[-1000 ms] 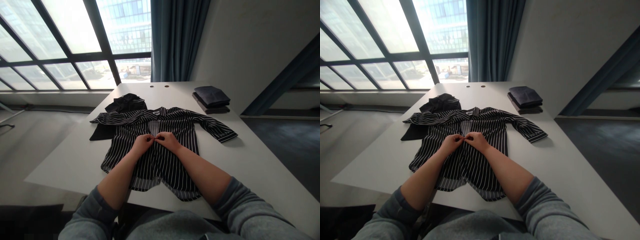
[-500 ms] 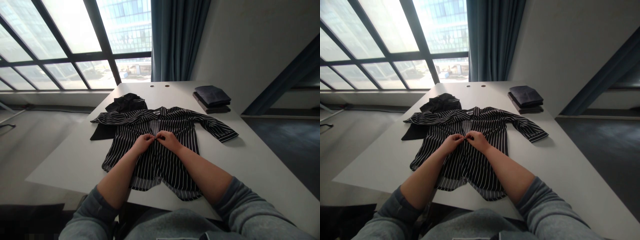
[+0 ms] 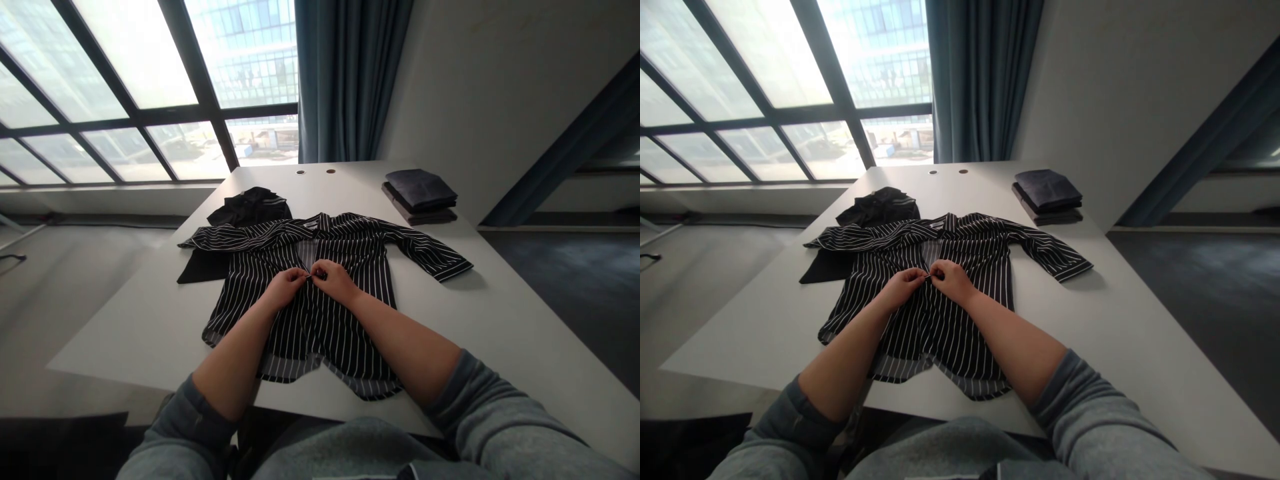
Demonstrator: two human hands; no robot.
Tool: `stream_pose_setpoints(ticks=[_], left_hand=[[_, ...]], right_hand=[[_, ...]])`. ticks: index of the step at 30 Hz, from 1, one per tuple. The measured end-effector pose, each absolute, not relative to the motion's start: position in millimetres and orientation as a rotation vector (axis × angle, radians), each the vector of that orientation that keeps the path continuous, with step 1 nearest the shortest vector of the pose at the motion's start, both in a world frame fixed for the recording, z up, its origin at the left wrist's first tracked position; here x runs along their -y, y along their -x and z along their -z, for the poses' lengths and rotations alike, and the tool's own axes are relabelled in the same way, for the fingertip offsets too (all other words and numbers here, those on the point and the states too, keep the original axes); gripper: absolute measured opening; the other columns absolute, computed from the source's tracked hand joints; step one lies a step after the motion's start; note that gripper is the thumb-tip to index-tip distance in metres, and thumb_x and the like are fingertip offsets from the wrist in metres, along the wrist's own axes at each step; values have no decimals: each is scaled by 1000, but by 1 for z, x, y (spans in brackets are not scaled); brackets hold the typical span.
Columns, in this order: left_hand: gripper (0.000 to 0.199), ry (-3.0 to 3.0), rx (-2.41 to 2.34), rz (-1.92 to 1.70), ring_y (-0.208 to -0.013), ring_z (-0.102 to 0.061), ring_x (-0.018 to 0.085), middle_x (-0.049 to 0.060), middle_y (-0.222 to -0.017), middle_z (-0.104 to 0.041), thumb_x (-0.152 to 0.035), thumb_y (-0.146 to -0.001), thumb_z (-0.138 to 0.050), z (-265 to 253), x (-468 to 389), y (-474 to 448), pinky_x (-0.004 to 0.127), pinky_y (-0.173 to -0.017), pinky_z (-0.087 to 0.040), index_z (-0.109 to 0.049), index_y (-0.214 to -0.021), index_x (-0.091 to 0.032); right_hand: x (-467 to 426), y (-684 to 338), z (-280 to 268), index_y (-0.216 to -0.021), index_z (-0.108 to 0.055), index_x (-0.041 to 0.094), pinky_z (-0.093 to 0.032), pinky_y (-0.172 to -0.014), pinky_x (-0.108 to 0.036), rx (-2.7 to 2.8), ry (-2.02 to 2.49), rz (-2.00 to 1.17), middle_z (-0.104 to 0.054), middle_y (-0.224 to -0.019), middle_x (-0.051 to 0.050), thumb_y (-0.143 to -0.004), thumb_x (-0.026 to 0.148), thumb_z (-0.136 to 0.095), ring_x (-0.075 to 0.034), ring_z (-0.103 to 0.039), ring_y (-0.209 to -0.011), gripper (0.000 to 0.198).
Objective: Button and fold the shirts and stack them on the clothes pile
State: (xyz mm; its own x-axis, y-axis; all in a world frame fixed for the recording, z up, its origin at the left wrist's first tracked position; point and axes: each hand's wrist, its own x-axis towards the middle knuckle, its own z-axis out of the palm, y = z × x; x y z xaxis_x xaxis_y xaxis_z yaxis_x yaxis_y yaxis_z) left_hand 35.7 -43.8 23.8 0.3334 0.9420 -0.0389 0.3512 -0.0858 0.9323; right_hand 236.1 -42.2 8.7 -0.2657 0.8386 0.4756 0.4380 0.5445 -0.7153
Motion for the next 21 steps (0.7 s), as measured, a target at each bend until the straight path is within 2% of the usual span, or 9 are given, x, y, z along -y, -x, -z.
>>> stream_pose_setpoints(ticks=[8,15,21], left_hand=[[23,-1755,-1232,-691,-89,-69,21,5,-93,-76,-38,-90,-60,-23,43,-35,31,-84,-51,-71,-90,-18],[16,-1693,-1279,-765,-86,-67,20,5,-90,-75,-32,-88,-61,-16,40,-38,30,-81,-50,-69,-88,-18],[15,-1513,-1273,-860,-77,-65,18,3,-84,-73,-31,-82,-68,-10,36,-37,29,-75,-49,-69,-86,-17]], right_hand=[[44,-231,-8,-82,-64,20,-46,-79,-28,1913,1089,-461,-65,-83,0,-80,2,-66,-16,-59,-82,18],[41,-235,-7,-84,-64,21,-48,-82,-31,1915,1055,-432,-66,-85,-1,-84,5,-67,-18,-60,-84,16],[42,-237,-11,-83,-69,20,-47,-101,-41,1946,929,-247,-66,-110,-8,-85,11,-74,-23,-60,-107,10]])
